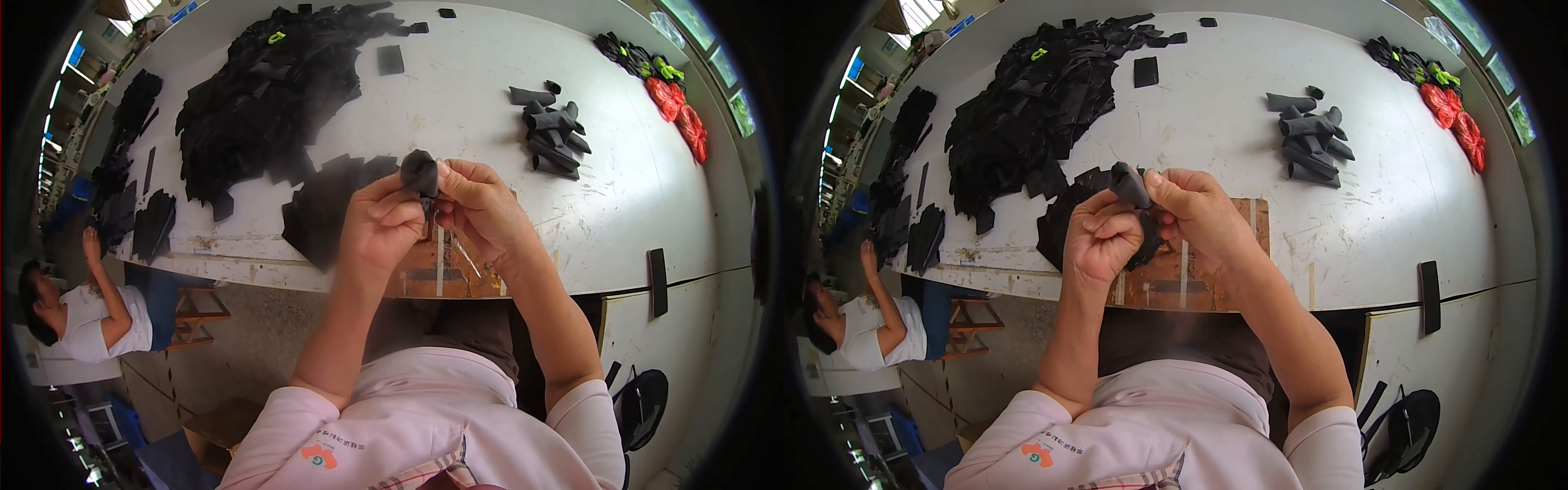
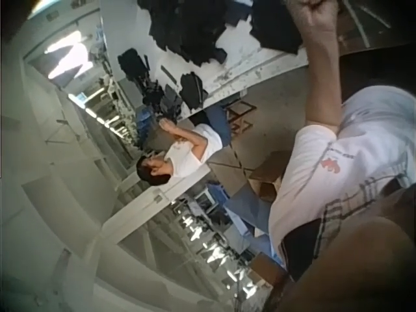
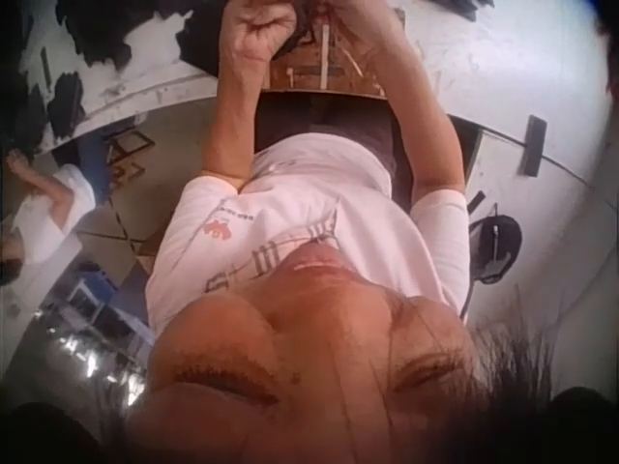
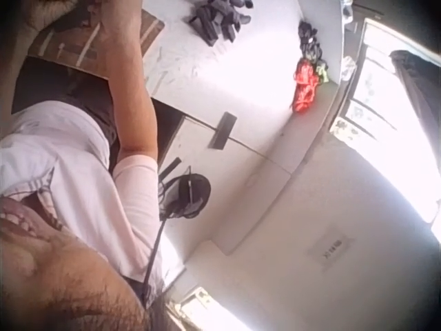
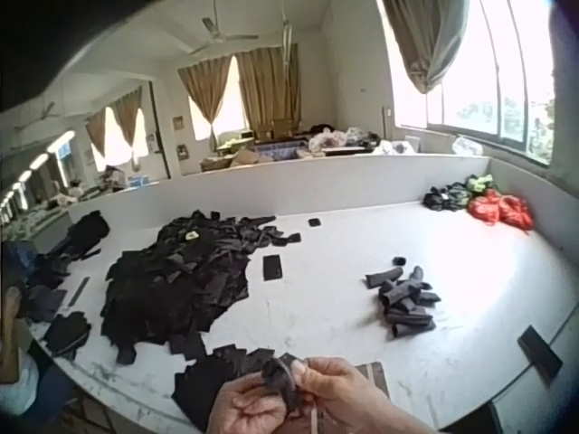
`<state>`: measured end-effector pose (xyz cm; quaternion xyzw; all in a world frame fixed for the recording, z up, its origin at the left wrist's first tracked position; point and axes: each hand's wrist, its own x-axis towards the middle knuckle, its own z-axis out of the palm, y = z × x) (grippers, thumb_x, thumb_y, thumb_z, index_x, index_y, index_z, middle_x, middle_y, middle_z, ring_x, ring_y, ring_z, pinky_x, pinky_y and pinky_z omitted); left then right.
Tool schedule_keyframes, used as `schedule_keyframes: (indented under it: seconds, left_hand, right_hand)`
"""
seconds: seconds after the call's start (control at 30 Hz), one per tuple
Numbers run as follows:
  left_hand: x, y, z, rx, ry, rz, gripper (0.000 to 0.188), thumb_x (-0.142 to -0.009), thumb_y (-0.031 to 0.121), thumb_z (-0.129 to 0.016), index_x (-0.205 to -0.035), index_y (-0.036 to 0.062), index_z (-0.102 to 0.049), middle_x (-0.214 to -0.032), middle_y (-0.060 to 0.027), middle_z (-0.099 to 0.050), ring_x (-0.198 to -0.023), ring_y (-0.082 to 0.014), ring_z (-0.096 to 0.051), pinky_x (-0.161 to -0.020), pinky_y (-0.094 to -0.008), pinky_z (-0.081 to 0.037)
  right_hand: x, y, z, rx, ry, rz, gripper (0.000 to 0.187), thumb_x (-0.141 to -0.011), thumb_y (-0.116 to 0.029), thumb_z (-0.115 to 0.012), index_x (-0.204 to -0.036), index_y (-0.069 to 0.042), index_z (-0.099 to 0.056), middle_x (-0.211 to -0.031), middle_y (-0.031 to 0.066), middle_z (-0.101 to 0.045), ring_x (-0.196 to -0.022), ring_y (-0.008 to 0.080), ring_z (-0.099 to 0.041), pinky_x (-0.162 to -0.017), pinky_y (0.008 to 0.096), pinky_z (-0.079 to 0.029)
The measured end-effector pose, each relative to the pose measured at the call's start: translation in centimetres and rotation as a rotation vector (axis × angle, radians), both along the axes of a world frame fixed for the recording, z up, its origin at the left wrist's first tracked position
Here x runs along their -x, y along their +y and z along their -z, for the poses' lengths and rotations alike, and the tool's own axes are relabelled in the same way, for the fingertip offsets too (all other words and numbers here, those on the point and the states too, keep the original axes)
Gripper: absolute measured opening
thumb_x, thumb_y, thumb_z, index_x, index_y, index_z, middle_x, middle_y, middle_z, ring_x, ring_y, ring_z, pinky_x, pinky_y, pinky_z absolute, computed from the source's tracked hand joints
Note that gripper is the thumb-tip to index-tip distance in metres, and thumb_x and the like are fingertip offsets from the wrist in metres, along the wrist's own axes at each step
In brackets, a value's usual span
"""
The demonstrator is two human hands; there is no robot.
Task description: The recorder uses a brush to apply adhesive to black fabric components and then folds them at a workbench.
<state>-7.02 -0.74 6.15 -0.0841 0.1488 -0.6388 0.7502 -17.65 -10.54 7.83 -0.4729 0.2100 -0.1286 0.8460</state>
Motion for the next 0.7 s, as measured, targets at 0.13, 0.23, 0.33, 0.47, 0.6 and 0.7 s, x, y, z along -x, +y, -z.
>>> schedule_keyframes:
  seconds: [0.13, 0.23, 0.33, 0.47, 0.6, 0.7]
  left_hand:
    - [0.7, 1.2, 1.1, 0.052, -0.242, 0.031, 0.013, -0.085, 0.001, -0.042, -0.096, -0.0016, -0.049, -0.082, -0.0121, -0.057, -0.035, -0.0061, -0.037, -0.033, -0.0181, -0.026]
    - [2.4, 1.5, -0.4, 0.083, -0.521, -0.064, 0.017, -0.083, 0.002, -0.046, -0.100, -0.0007, -0.048, -0.083, -0.0118, -0.057, -0.037, -0.0064, -0.039, -0.033, -0.0186, -0.027]
    - [2.7, 1.6, 0.6, 0.027, -0.605, -0.126, 0.018, -0.083, 0.004, -0.048, -0.100, -0.0005, -0.048, -0.083, -0.0114, -0.057, -0.038, -0.0070, -0.040, -0.033, -0.0186, -0.028]
    - [2.8, 1.3, 0.6, -0.060, -0.589, -0.109, 0.021, -0.083, 0.004, -0.049, -0.103, 0.0002, -0.046, -0.077, -0.0095, -0.057, -0.038, -0.0072, -0.040, -0.034, -0.0180, -0.029]
    - [4.3, 1.3, -3.4, -0.233, -1.062, -0.359, 0.025, -0.081, 0.002, -0.048, -0.106, 0.0000, -0.046, -0.076, -0.0061, -0.056, -0.038, -0.0029, -0.036, -0.034, -0.0158, -0.028]
    - [4.6, 1.3, -2.7, -0.252, -1.245, -0.417, 0.028, -0.080, -0.001, -0.048, -0.107, -0.0002, -0.043, -0.075, -0.0063, -0.056, -0.039, -0.0019, -0.036, -0.034, -0.0148, -0.027]
  right_hand:
    - [0.3, 0.1, 0.2, -0.048, -0.039, 0.009, 0.026, -0.086, -0.030, -0.053, -0.073, -0.007, -0.054, -0.062, -0.0033, -0.043, -0.054, 0.0049, -0.038, -0.049, 0.0176, -0.034]
    - [0.8, 0.1, 0.6, 0.003, -0.035, -0.018, 0.027, -0.085, -0.030, -0.053, -0.073, -0.007, -0.054, -0.062, -0.0034, -0.043, -0.054, 0.0051, -0.038, -0.049, 0.0180, -0.034]
    - [0.6, 0.3, 0.7, -0.024, -0.038, -0.035, 0.026, -0.086, -0.029, -0.052, -0.074, -0.006, -0.055, -0.063, -0.0029, -0.044, -0.054, 0.0057, -0.039, -0.050, 0.0186, -0.035]
    - [1.1, 0.4, 0.4, -0.036, -0.007, -0.024, 0.025, -0.087, -0.027, -0.050, -0.075, -0.005, -0.055, -0.064, -0.0018, -0.047, -0.058, 0.0061, -0.041, -0.051, 0.0195, -0.036]
    - [0.7, -0.6, -0.8, 0.097, -0.146, -0.066, 0.024, -0.087, -0.025, -0.050, -0.075, -0.005, -0.055, -0.066, -0.0019, -0.049, -0.059, 0.0054, -0.042, -0.053, 0.0204, -0.037]
    - [0.8, -1.2, -0.3, 0.191, -0.179, -0.132, 0.023, -0.087, -0.024, -0.050, -0.075, -0.005, -0.054, -0.068, -0.0023, -0.050, -0.061, 0.0049, -0.043, -0.056, 0.0208, -0.038]
